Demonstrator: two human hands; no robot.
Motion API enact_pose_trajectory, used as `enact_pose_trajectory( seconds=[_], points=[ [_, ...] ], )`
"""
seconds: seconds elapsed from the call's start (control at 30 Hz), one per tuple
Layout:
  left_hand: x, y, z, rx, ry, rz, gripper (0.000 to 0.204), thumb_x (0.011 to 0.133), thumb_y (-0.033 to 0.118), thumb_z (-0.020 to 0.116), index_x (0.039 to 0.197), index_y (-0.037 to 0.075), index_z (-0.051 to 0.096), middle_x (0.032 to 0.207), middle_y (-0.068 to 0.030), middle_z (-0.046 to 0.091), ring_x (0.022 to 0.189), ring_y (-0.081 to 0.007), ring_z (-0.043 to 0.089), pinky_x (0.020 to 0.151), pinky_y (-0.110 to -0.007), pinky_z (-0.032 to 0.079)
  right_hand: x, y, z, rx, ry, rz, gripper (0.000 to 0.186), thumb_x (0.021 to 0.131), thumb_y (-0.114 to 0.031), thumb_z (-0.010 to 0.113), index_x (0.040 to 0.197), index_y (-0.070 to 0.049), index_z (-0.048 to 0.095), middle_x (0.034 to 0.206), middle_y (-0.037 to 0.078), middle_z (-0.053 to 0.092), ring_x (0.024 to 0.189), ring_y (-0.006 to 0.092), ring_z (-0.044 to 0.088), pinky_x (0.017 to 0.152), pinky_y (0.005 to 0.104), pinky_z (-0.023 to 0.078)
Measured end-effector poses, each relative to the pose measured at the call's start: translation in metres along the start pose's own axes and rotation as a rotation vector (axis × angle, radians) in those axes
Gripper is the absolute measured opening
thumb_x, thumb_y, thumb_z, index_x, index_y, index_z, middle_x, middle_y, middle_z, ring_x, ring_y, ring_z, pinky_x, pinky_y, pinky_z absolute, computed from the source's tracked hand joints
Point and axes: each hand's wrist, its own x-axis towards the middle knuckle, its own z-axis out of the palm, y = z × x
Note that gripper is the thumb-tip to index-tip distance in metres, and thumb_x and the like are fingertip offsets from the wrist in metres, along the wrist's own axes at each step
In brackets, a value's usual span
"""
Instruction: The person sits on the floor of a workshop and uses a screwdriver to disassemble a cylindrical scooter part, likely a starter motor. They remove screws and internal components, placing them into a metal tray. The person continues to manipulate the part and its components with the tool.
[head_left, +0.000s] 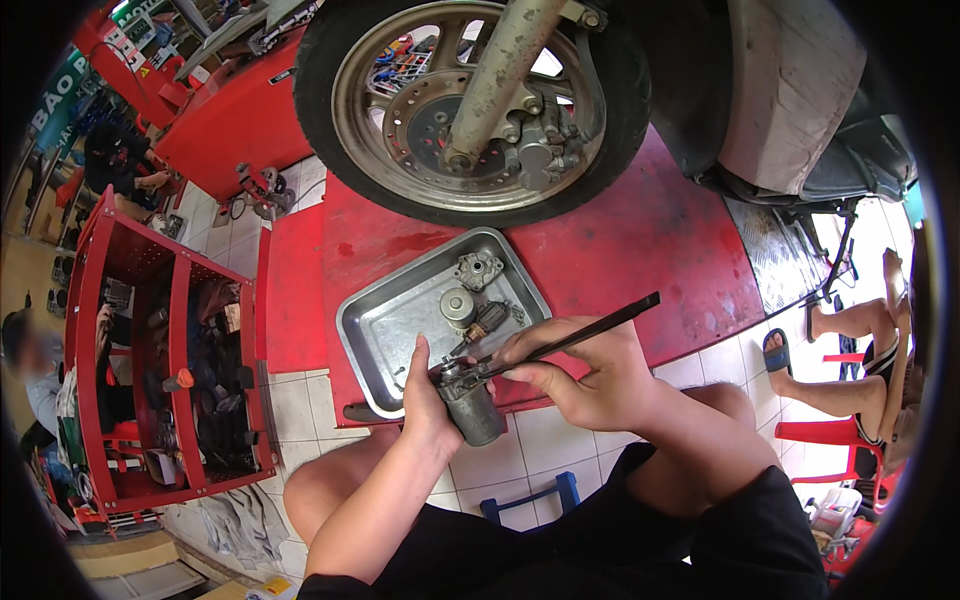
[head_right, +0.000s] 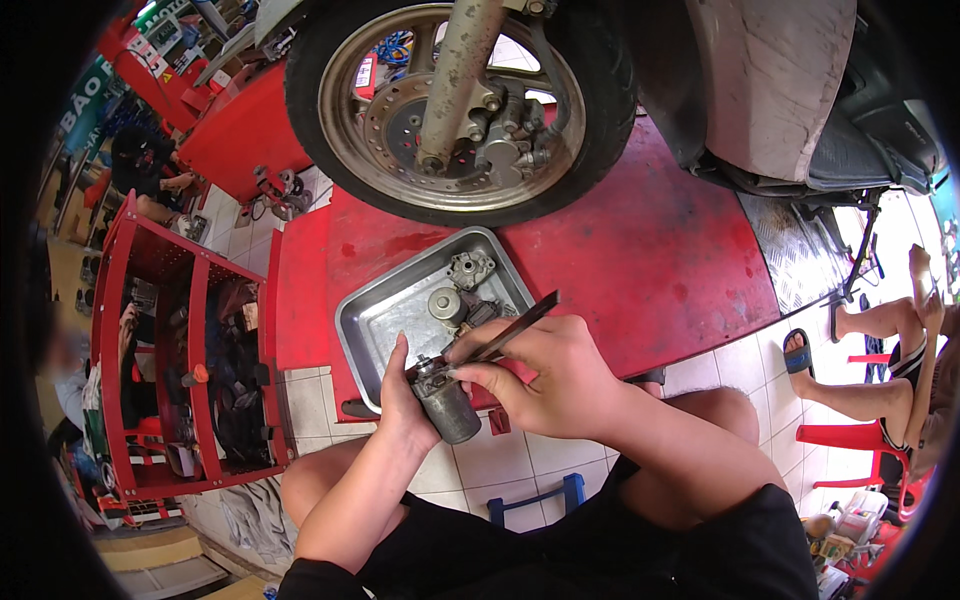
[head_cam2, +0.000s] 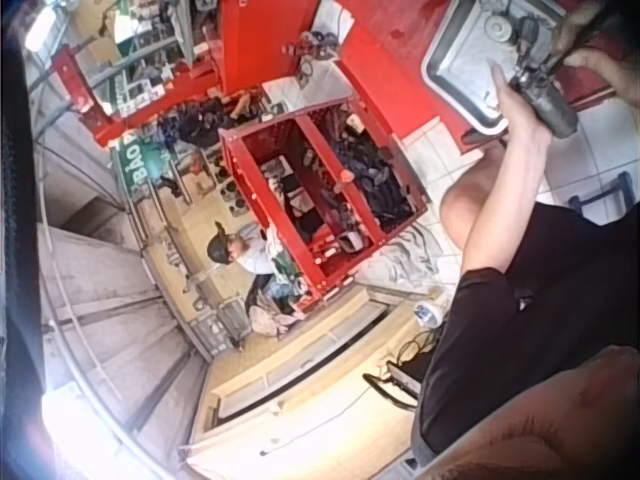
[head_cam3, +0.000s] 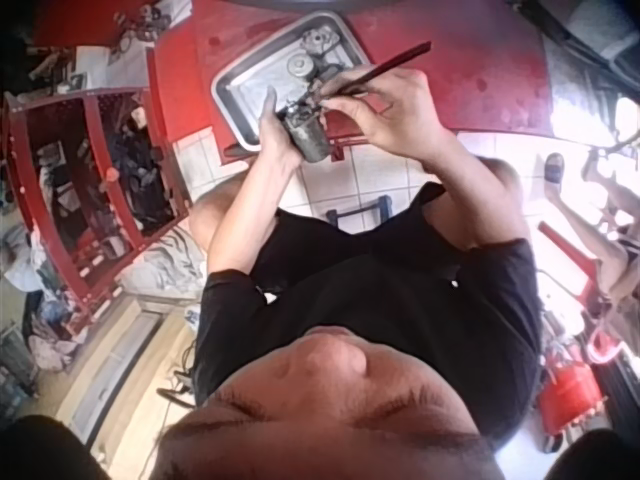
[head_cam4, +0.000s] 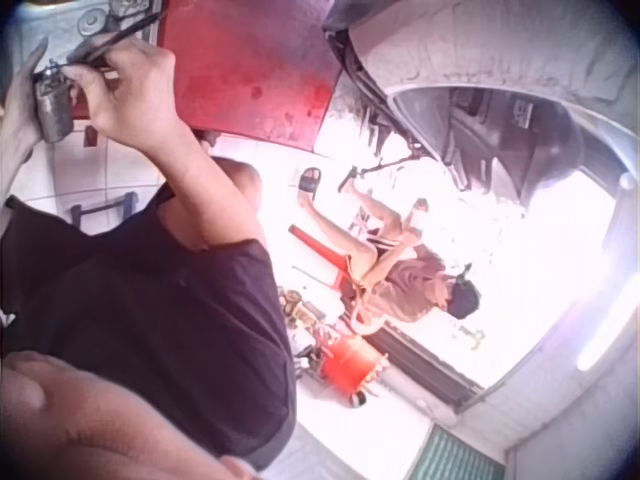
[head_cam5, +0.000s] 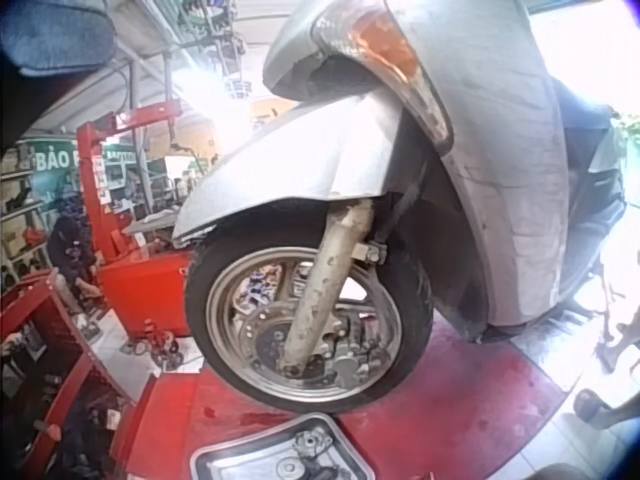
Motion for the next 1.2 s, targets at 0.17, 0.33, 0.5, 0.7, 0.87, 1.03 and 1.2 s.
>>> enact_pose_trajectory(
  seconds=[0.17, 0.33, 0.5, 0.7, 0.87, 1.03, 1.2],
  points=[
    [-0.008, 0.001, 0.014, 0.030, 0.058, 0.052, 0.070, 0.095, 0.068, 0.047, 0.097, 0.000, 0.059, 0.086, -0.0171, 0.065, 0.072, -0.0315, 0.064, 0.067, -0.043, 0.054, 0.001, -0.005, -0.005, 0.103, -0.102, 0.006, 0.019, 0.086, 0.007, 0.067, 0.104, 0.002, 0.070, 0.098, 0.015, 0.075, 0.092, 0.0293, 0.074, 0.079, 0.0346, 0.060],
    [-0.008, 0.001, 0.013, -0.006, 0.020, 0.032, 0.070, 0.095, 0.069, 0.046, 0.101, 0.000, 0.058, 0.089, -0.0176, 0.066, 0.076, -0.0307, 0.065, 0.070, -0.042, 0.055, -0.004, -0.002, -0.004, 0.175, -0.137, 0.030, 0.019, 0.082, 0.010, 0.068, 0.099, 0.002, 0.072, 0.097, 0.015, 0.075, 0.095, 0.0288, 0.075, 0.081, 0.0335, 0.060],
    [-0.017, 0.007, 0.021, -0.001, 0.033, 0.025, 0.070, 0.096, 0.069, 0.044, 0.102, 0.001, 0.058, 0.087, -0.0185, 0.066, 0.076, -0.0308, 0.065, 0.071, -0.043, 0.055, -0.002, -0.009, -0.001, 0.121, -0.091, -0.047, 0.016, 0.079, 0.015, 0.068, 0.091, 0.004, 0.071, 0.091, 0.018, 0.075, 0.094, 0.0303, 0.075, 0.082, 0.0371, 0.062],
    [-0.008, 0.011, 0.008, -0.017, 0.076, 0.061, 0.069, 0.095, 0.068, 0.046, 0.095, 0.000, 0.058, 0.085, -0.0179, 0.065, 0.072, -0.0317, 0.065, 0.068, -0.043, 0.055, -0.005, -0.002, 0.003, 0.164, -0.094, 0.026, 0.017, 0.083, 0.009, 0.069, 0.100, 0.004, 0.071, 0.098, 0.015, 0.075, 0.092, 0.0258, 0.074, 0.079, 0.0341, 0.060],
    [-0.011, 0.044, 0.008, -0.108, 0.063, 0.201, 0.065, 0.096, 0.064, 0.048, 0.093, 0.001, 0.060, 0.081, -0.0153, 0.065, 0.068, -0.0297, 0.063, 0.065, -0.042, 0.055, -0.002, 0.016, 0.000, 0.261, 0.043, 0.125, 0.013, 0.094, 0.003, 0.061, 0.105, 0.006, 0.068, 0.101, 0.015, 0.073, 0.095, 0.0243, 0.072, 0.086, 0.0351, 0.056],
    [-0.025, 0.095, -0.003, -0.208, -0.008, 0.392, 0.067, 0.097, 0.064, 0.043, 0.091, 0.001, 0.063, 0.081, -0.0135, 0.065, 0.070, -0.0271, 0.062, 0.066, -0.039, 0.054, 0.000, 0.024, -0.006, -0.169, -0.308, 0.258, 0.015, 0.095, -0.008, 0.064, 0.102, 0.005, 0.066, 0.092, 0.019, 0.070, 0.082, 0.0346, 0.068, 0.076, 0.0398, 0.055],
    [-0.029, 0.127, -0.023, -0.316, -0.032, 0.494, 0.070, 0.098, 0.065, 0.039, 0.095, -0.001, 0.064, 0.083, -0.0142, 0.066, 0.074, -0.0278, 0.062, 0.070, -0.040, 0.053, -0.014, 0.047, 0.019, -0.367, -0.494, 0.251, 0.022, 0.095, -0.016, 0.062, 0.103, 0.005, 0.066, 0.096, 0.023, 0.067, 0.091, 0.0424, 0.064, 0.080, 0.0479, 0.052]
  ],
)
